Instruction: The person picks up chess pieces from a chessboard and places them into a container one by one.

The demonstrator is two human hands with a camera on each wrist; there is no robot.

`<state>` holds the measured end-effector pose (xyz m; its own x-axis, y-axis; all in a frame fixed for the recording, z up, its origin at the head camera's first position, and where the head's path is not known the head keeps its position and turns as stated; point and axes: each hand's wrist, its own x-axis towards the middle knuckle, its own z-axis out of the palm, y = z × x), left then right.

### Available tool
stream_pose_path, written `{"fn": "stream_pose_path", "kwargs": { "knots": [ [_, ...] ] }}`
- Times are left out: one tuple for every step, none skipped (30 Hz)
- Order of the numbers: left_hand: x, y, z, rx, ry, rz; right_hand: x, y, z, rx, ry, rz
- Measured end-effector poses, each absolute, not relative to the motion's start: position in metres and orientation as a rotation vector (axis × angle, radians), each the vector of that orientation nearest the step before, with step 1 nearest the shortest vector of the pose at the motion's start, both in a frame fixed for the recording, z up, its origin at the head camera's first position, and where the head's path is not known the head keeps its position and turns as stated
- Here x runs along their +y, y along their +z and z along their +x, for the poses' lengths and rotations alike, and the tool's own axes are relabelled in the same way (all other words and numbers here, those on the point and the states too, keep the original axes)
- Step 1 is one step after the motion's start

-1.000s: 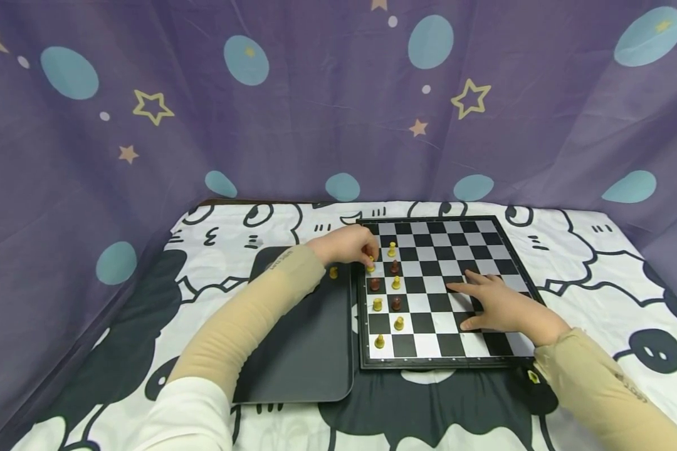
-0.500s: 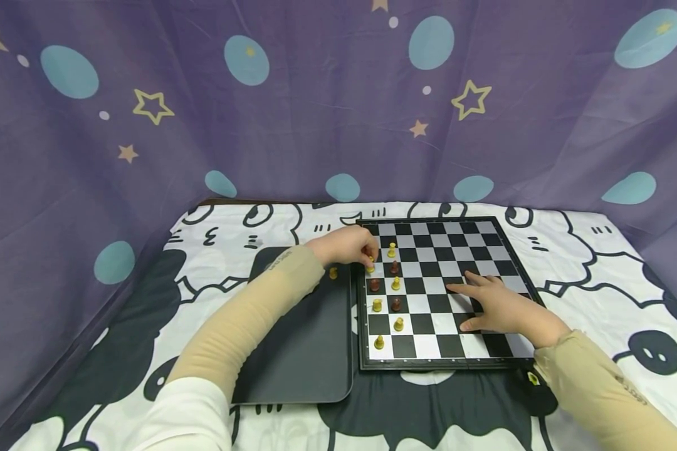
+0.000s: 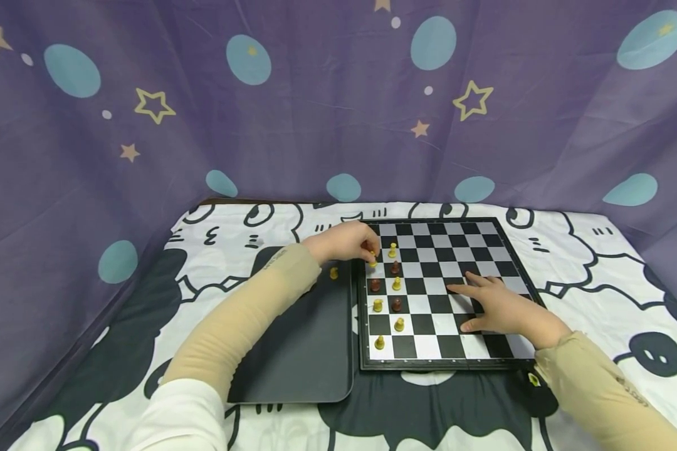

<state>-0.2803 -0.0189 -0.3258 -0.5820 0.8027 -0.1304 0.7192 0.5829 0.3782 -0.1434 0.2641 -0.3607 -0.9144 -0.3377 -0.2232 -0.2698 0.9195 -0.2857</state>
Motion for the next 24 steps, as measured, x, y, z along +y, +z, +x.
{"fn": "stream_pose_path", "kwargs": {
  "knots": [
    [-0.020, -0.325, -0.279, 2.527, 0.415, 1.247, 0.264, -0.361, -0.143, 2.811, -0.364, -0.455],
    [-0.021, -0.325, -0.279, 2.526, 0.420, 1.246, 0.264, -0.361, -0.143, 2.811, -0.364, -0.455],
    [-0.021, -0.324, -0.278, 2.523, 0.426, 1.246, 0.264, -0.361, -0.143, 2.811, -0.365, -0.456],
    [-0.022, -0.323, -0.277, 2.522, 0.431, 1.244, 0.264, -0.361, -0.143, 2.812, -0.365, -0.457],
    [-0.023, -0.323, -0.276, 2.523, 0.434, 1.243, 0.264, -0.361, -0.143, 2.812, -0.367, -0.459],
    [-0.024, -0.322, -0.276, 2.524, 0.435, 1.244, 0.264, -0.361, -0.142, 2.813, -0.366, -0.461],
    [-0.025, -0.322, -0.275, 2.527, 0.436, 1.244, 0.264, -0.361, -0.142, 2.813, -0.367, -0.463],
    [-0.025, -0.321, -0.274, 2.529, 0.438, 1.243, 0.264, -0.361, -0.142, 2.814, -0.367, -0.464],
    [-0.026, -0.320, -0.274, 2.531, 0.438, 1.243, 0.264, -0.361, -0.142, 2.816, -0.366, -0.464],
    [-0.027, -0.320, -0.273, 2.533, 0.437, 1.244, 0.264, -0.361, -0.142, 2.817, -0.364, -0.466],
    [-0.028, -0.319, -0.273, 2.534, 0.436, 1.246, 0.264, -0.361, -0.142, 2.818, -0.364, -0.465],
    [-0.029, -0.319, -0.272, 2.535, 0.435, 1.251, 0.264, -0.361, -0.142, 2.820, -0.363, -0.466],
    [-0.030, -0.318, -0.272, 2.537, 0.433, 1.257, 0.264, -0.361, -0.142, 2.821, -0.364, -0.466],
    [-0.031, -0.317, -0.271, 2.537, 0.434, 1.257, 0.264, -0.361, -0.142, 2.823, -0.361, -0.466],
    [-0.032, -0.316, -0.271, 2.539, 0.432, 1.260, 0.264, -0.361, -0.142, 2.824, -0.361, -0.468],
    [-0.033, -0.316, -0.270, 2.542, 0.429, 1.263, 0.264, -0.361, -0.142, 2.824, -0.359, -0.469],
    [-0.035, -0.315, -0.269, 2.546, 0.424, 1.265, 0.264, -0.361, -0.142, 2.824, -0.358, -0.469],
    [-0.036, -0.314, -0.269, 2.552, 0.418, 1.269, 0.264, -0.361, -0.142, 2.824, -0.358, -0.470],
    [-0.037, -0.313, -0.268, 2.557, 0.414, 1.271, 0.264, -0.361, -0.142, 2.824, -0.357, -0.470],
    [-0.039, -0.313, -0.268, 2.561, 0.411, 1.273, 0.264, -0.361, -0.143, 2.824, -0.356, -0.470],
    [-0.040, -0.313, -0.268, 2.565, 0.404, 1.281, 0.264, -0.361, -0.143, 2.825, -0.356, -0.470],
    [-0.041, -0.313, -0.267, 2.567, 0.402, 1.285, 0.264, -0.361, -0.143, 2.824, -0.355, -0.469],
    [-0.043, -0.313, -0.267, 2.569, 0.402, 1.287, 0.264, -0.361, -0.143, 2.823, -0.356, -0.468],
    [-0.044, -0.313, -0.267, 2.570, 0.401, 1.290, 0.264, -0.361, -0.143, 2.823, -0.357, -0.468]
  ]
}}
